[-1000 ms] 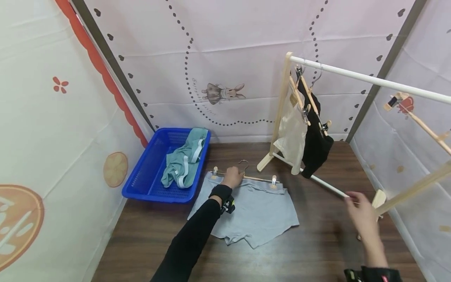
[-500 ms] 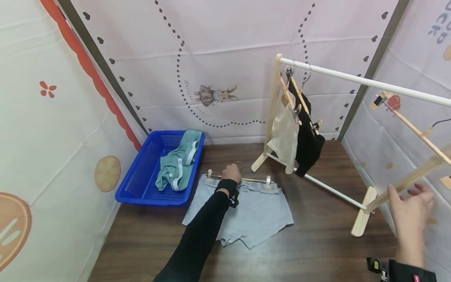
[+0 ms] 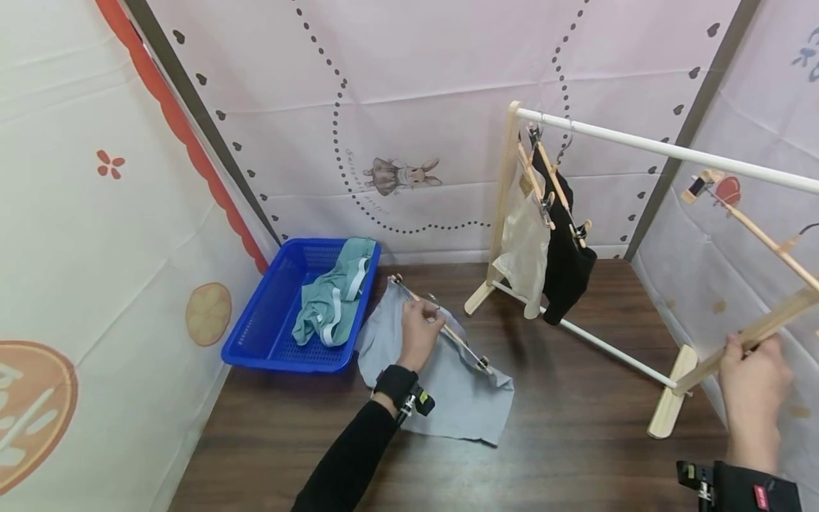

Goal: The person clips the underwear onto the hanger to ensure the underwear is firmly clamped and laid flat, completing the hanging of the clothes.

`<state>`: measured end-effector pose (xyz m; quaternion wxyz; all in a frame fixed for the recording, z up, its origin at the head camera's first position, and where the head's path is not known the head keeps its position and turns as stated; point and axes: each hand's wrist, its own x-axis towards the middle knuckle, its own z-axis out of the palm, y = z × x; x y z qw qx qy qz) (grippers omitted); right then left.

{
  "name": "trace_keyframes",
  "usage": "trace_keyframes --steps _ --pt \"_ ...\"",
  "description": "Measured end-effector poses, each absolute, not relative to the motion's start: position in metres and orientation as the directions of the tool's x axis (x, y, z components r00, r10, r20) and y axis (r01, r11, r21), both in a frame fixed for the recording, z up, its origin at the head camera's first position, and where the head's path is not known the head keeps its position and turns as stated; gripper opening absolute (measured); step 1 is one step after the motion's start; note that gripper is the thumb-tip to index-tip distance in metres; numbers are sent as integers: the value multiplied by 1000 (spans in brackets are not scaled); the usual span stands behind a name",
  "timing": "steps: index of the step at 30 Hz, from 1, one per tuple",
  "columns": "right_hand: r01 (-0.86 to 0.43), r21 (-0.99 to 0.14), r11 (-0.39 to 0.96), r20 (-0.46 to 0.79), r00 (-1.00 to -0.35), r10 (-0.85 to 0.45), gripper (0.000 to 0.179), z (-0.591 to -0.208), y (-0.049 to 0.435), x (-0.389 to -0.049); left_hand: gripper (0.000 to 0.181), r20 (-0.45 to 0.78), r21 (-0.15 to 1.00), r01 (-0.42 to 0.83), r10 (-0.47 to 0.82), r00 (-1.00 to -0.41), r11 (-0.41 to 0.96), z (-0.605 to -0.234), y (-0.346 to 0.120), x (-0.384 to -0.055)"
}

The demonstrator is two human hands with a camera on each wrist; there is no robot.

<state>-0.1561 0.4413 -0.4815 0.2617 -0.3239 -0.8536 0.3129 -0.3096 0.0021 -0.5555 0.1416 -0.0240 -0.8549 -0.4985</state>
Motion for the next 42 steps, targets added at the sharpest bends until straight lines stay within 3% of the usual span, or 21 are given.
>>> trace_keyframes --steps 3,6,8,11,20,26,30,36,42 --pt "384 -711 589 238 -657 716 41 -481 442 -152 9 206 976 190 -179 -962 106 -555 -4 -297" --pt "398 -717 572 202 -667 717 43 -481 443 -149 17 67 953 128 -219 -973 -275 -553 -9 -289" --pt "409 -717 565 183 -671 718 44 -480 444 -148 20 -13 908 85 -228 -973 -410 -555 -11 -287" --pt "420 -718 555 167 -670 724 45 -480 445 -147 23 -84 877 34 -222 -971 -479 -547 -14 -284" --pt "430 -703 567 167 -675 719 43 -480 445 -145 23 -72 892 -62 -4 -997 -447 -507 -38 -262" --pt "439 -702 561 144 -684 716 45 -479 447 -147 25 -59 956 -122 232 -971 -267 -486 -48 -245" --pt "440 -697 567 143 -689 711 44 -478 448 -149 25 -92 972 -173 418 -904 -160 -480 -41 -234" --pt "426 -698 576 158 -692 704 43 -477 449 -151 22 -121 986 -168 640 -758 -13 -473 -11 -224" --pt "423 -692 584 164 -696 699 42 -477 448 -154 23 -117 974 -225 768 -630 -36 -463 43 -215"
